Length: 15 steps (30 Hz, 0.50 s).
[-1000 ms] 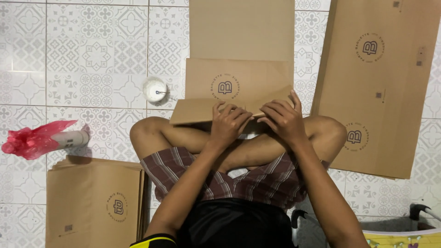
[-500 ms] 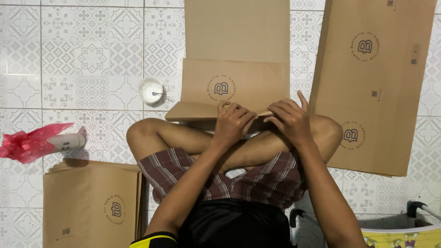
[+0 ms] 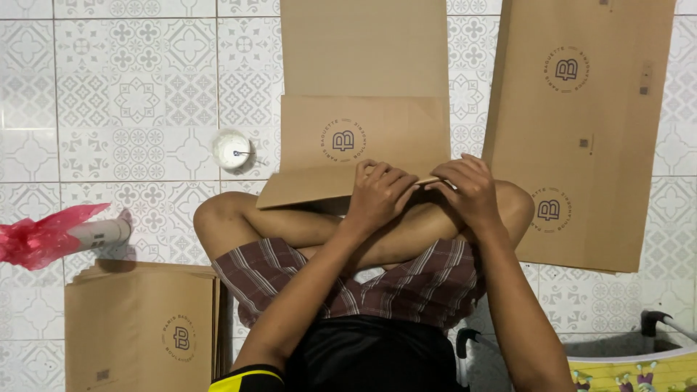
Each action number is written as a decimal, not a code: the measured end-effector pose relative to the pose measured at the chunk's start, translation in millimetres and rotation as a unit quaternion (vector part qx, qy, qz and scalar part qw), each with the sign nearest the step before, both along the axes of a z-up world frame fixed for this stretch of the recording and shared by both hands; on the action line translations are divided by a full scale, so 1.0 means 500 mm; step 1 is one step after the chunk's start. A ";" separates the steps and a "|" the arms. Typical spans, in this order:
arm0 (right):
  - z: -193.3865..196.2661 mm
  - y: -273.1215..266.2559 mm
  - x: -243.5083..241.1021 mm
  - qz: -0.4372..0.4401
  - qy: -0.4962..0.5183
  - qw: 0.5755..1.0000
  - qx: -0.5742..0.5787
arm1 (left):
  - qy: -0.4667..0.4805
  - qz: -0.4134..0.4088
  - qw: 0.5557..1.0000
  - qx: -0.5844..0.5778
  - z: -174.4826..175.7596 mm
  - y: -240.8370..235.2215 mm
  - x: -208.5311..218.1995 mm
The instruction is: The person sits on the floor and assembles brown paper bags. They fold the bottom flaps of the bags to create a base, then use a small brush to apply glue from a white container to the edges of the flaps to secure them.
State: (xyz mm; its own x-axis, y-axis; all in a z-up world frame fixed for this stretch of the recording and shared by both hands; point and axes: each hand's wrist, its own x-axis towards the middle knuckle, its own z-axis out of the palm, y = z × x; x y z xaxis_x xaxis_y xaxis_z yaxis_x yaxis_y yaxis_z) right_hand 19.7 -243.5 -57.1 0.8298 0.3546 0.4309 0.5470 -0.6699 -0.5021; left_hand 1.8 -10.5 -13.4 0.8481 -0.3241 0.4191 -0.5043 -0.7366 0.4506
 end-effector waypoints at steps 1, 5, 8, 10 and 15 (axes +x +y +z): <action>0.013 0.002 -0.004 -0.002 0.000 1.000 0.000 | 0.000 -0.002 1.000 0.000 -0.008 -0.003 0.000; 0.041 -0.012 -0.009 -0.005 0.046 0.997 0.063 | 0.002 0.004 1.000 0.017 -0.015 -0.008 0.004; 0.026 -0.022 -0.008 -0.008 0.064 0.994 0.090 | 0.022 -0.002 1.000 0.010 0.003 -0.012 0.006; 0.030 -0.017 -0.013 -0.013 0.068 0.993 0.094 | 0.035 -0.013 0.999 -0.002 0.007 -0.022 0.004; 0.082 -0.001 -0.017 0.001 0.041 0.995 0.092 | -0.015 -0.011 1.000 -0.003 0.004 -0.036 0.007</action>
